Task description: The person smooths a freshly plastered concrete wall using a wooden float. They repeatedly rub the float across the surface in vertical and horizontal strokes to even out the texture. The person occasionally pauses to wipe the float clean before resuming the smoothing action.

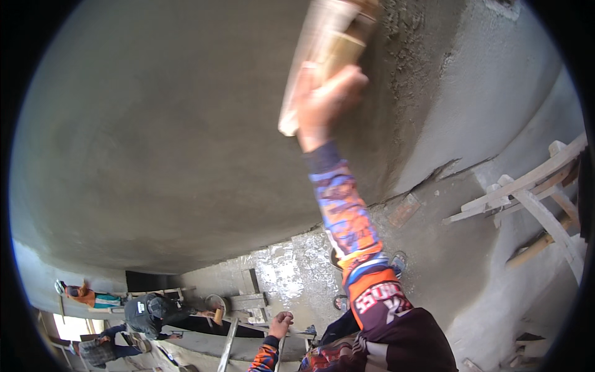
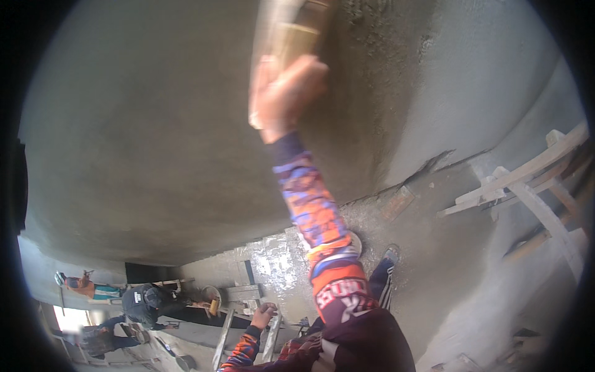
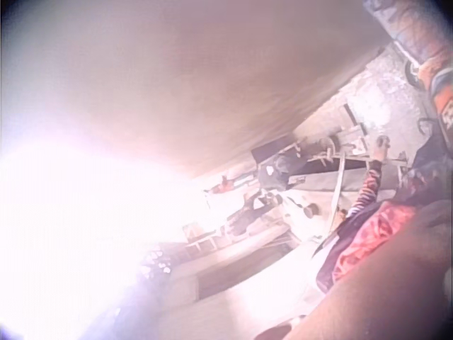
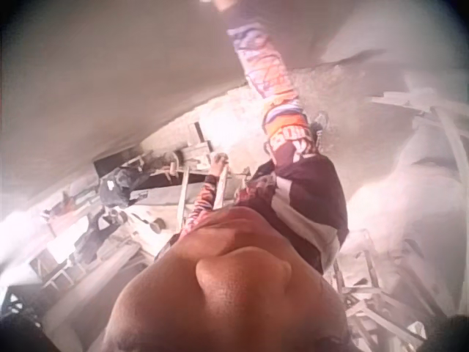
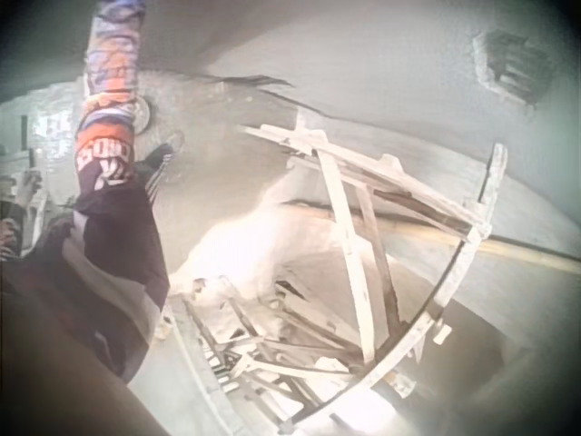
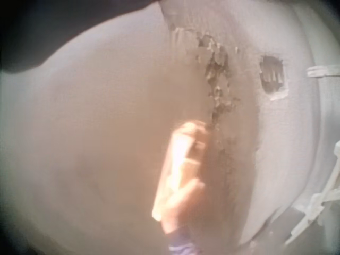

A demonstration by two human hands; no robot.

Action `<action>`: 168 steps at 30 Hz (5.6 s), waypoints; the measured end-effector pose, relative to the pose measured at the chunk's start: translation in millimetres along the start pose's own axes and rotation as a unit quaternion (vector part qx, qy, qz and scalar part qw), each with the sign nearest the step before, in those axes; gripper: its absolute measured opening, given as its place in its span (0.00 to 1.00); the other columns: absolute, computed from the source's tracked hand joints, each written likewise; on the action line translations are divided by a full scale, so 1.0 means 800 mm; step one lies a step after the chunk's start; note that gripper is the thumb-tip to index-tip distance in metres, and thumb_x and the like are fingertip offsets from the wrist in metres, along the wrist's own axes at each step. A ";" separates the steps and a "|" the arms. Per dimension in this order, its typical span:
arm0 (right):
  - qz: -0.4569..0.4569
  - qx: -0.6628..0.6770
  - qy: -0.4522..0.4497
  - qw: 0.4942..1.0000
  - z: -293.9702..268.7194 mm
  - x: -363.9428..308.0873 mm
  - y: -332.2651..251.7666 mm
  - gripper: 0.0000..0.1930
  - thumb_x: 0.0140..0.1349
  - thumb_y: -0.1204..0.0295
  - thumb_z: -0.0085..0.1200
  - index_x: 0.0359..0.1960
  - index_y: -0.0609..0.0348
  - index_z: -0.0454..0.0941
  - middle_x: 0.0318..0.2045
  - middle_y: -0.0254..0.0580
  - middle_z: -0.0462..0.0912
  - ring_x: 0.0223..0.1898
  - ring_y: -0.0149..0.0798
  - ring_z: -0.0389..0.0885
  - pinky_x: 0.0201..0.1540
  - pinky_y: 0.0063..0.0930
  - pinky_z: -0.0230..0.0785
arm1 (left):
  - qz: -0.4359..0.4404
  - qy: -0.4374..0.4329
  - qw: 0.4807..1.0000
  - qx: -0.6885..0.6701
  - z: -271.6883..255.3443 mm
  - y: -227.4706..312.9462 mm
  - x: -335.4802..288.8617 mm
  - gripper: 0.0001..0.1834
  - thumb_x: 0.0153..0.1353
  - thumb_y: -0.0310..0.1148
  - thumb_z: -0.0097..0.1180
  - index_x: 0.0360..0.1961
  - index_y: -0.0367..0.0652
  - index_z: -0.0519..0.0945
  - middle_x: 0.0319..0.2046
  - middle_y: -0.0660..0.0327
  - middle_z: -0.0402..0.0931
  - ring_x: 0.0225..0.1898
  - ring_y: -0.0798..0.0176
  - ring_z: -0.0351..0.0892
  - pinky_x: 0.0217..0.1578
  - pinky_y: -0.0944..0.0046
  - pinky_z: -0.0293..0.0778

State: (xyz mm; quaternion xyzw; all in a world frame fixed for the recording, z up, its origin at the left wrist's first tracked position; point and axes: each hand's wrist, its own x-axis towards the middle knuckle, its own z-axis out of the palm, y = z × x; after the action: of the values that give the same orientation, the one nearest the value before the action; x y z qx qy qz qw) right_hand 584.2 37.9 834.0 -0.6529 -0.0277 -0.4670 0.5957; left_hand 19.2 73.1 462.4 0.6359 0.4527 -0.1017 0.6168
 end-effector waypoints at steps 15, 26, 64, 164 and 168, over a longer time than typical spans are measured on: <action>-0.107 0.085 -0.076 0.988 -0.004 -0.079 0.014 0.29 0.50 0.65 0.66 0.53 0.58 0.68 0.45 0.49 0.70 0.49 0.51 0.70 0.50 0.55 0.58 | -0.024 -0.026 0.988 0.147 0.000 0.009 -0.023 0.11 0.66 0.32 0.52 0.45 0.36 0.77 0.33 0.63 0.80 0.36 0.71 0.77 0.41 0.68 0.73; -0.002 0.070 -0.064 0.996 -0.020 -0.055 0.038 0.25 0.52 0.65 0.64 0.48 0.60 0.69 0.46 0.55 0.71 0.48 0.54 0.70 0.50 0.55 0.58 | -0.049 -0.090 0.976 0.191 -0.008 -0.035 -0.044 0.12 0.69 0.31 0.49 0.48 0.36 0.77 0.41 0.59 0.80 0.40 0.65 0.82 0.43 0.64 0.78; -0.127 0.064 -0.063 0.988 0.003 -0.077 0.032 0.30 0.48 0.64 0.67 0.53 0.60 0.70 0.44 0.50 0.72 0.45 0.49 0.70 0.47 0.50 0.59 | -0.059 -0.045 0.980 0.187 -0.032 -0.036 -0.046 0.13 0.67 0.29 0.49 0.49 0.36 0.78 0.43 0.56 0.80 0.43 0.62 0.82 0.43 0.61 0.80; 0.072 -0.018 -0.892 0.446 -0.321 -0.077 0.391 0.29 0.60 0.57 0.59 0.56 0.67 0.73 0.42 0.56 0.82 0.41 0.48 0.84 0.45 0.37 0.75 | 0.385 0.691 0.561 -0.245 0.079 0.721 0.110 0.31 0.60 0.44 0.63 0.55 0.33 0.67 0.48 0.45 0.72 0.49 0.44 0.75 0.49 0.51 0.72; 0.088 -0.048 -0.900 0.424 -0.313 -0.086 0.396 0.29 0.61 0.58 0.59 0.56 0.67 0.73 0.42 0.56 0.83 0.41 0.48 0.84 0.46 0.38 0.75 | 0.503 0.653 0.557 -0.102 0.162 0.737 0.107 0.33 0.57 0.40 0.66 0.55 0.32 0.66 0.48 0.43 0.71 0.49 0.40 0.74 0.48 0.49 0.72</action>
State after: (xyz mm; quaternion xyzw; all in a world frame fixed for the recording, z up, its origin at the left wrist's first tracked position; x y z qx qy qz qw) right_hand 588.6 -219.2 515.5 -0.7284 -0.4678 0.4407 0.2374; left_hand 536.8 98.7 783.4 0.5855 0.3455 0.7147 0.1644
